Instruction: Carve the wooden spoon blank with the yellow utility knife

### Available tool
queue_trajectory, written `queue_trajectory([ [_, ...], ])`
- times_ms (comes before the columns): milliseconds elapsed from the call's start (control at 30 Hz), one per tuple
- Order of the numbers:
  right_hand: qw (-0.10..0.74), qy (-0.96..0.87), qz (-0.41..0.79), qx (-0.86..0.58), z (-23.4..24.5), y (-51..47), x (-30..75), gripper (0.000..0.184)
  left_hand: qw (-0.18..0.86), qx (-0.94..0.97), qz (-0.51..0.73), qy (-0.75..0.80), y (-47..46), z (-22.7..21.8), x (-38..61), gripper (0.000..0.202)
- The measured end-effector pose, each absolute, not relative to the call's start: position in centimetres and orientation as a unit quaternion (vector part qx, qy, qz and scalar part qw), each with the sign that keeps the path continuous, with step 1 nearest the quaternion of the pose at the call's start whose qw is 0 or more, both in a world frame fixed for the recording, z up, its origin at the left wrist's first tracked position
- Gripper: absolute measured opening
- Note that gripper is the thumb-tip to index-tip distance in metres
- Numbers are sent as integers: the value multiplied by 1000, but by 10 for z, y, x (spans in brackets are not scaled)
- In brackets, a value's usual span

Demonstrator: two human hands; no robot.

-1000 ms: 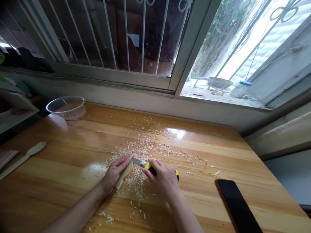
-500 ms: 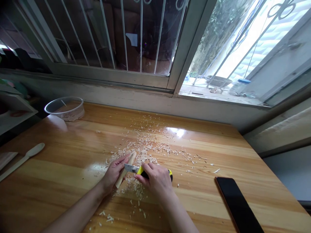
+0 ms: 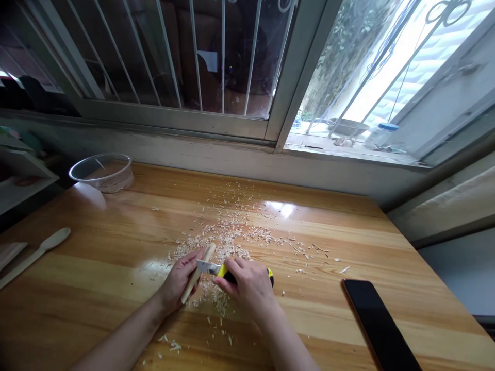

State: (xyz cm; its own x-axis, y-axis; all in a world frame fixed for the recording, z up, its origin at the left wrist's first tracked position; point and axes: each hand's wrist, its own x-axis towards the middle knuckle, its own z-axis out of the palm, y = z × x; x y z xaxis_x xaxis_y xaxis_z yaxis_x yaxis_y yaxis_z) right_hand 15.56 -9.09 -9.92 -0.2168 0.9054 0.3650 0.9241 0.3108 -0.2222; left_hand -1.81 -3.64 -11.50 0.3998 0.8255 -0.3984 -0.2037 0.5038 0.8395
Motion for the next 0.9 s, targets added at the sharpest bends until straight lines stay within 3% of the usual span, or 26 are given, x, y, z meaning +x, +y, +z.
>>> queue_trajectory([
  [200, 209, -782, 21, -587, -98, -92, 156, 53, 752, 365, 339, 431, -37, -117, -20, 54],
  [900, 224, -732, -14, -644, -104, -88, 175, 49, 783, 359, 325, 391, -44, -117, -21, 54],
])
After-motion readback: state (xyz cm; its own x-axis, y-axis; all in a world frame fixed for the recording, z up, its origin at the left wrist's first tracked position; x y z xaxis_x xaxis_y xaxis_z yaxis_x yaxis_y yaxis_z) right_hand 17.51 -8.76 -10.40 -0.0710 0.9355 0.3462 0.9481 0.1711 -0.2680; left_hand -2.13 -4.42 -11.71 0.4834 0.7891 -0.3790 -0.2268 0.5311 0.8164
